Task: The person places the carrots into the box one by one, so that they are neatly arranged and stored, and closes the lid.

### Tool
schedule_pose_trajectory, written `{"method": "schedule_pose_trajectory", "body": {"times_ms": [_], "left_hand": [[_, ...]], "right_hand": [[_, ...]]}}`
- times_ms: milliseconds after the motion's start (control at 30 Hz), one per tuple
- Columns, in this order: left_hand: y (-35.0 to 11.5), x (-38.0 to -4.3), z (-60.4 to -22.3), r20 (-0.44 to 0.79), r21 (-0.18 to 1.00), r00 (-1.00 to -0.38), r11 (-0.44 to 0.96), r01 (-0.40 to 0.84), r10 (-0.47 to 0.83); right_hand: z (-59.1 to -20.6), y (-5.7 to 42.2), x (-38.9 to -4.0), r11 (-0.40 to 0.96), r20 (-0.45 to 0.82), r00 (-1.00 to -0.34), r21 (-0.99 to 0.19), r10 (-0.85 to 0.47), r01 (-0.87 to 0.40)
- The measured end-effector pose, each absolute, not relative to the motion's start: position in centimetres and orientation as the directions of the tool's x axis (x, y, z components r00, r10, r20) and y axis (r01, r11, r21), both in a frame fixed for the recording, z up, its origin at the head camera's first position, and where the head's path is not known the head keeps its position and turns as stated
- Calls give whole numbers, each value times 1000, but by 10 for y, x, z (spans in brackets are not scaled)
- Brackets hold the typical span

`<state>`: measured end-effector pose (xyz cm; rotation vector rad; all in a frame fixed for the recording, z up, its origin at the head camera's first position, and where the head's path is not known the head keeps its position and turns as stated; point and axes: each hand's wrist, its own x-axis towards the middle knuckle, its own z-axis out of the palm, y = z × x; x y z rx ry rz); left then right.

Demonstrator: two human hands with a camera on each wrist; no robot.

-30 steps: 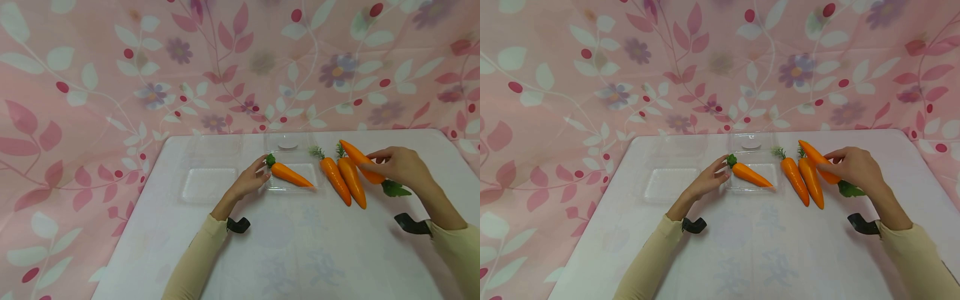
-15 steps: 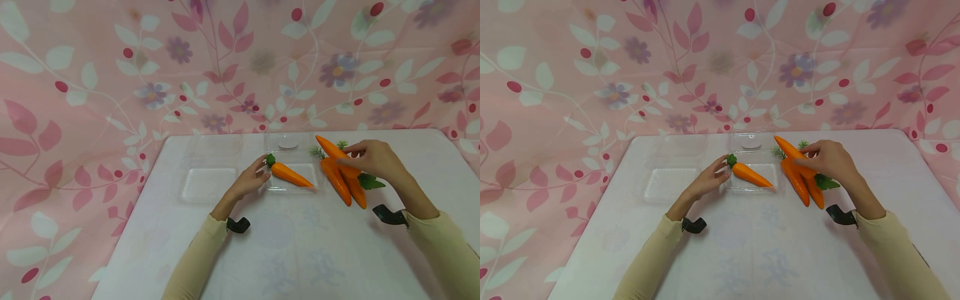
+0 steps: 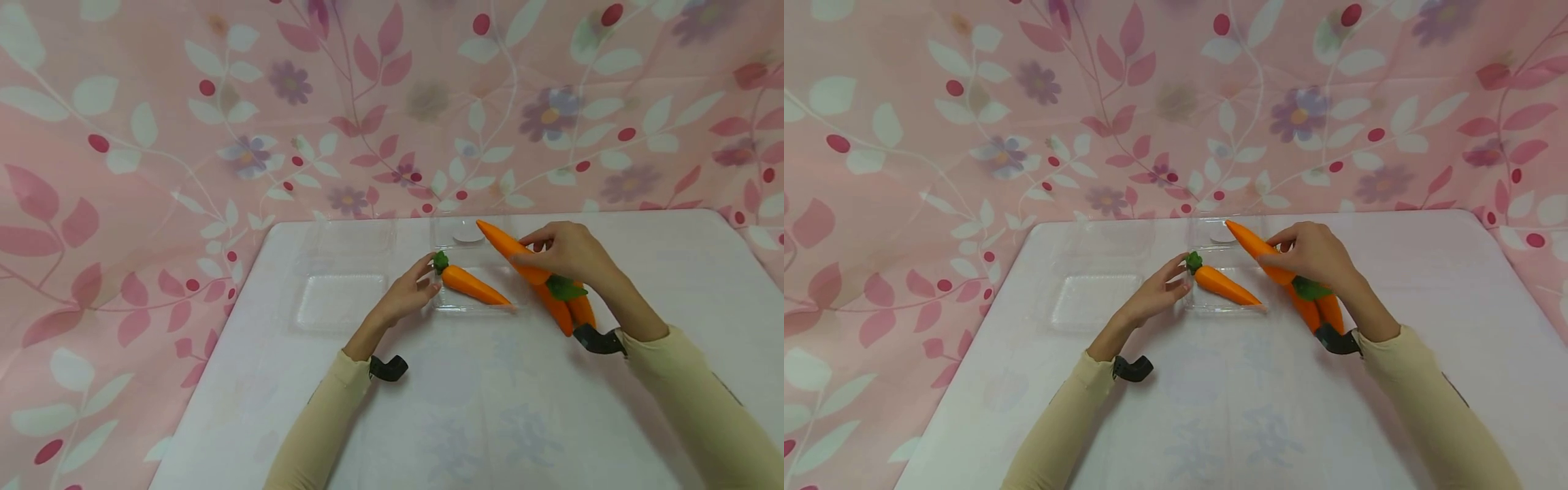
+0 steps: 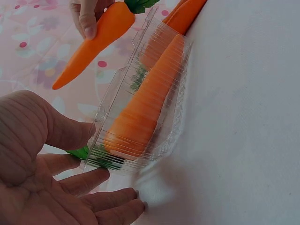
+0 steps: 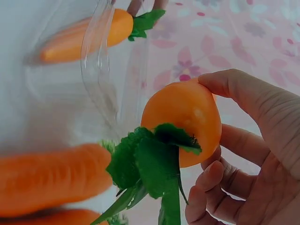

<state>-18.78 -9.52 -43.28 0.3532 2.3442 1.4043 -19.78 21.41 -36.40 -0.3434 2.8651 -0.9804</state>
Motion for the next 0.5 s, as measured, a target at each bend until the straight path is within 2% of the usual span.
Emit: {"method": "schedule_pose_trajectory", "body": {"times_ms": [500], "left_hand": [[-96,-187,-433,-196,881,-895,473,20,402]], "right_hand": [[-373,178,-212,736,-18,-948,-634,-318,-235]]}}
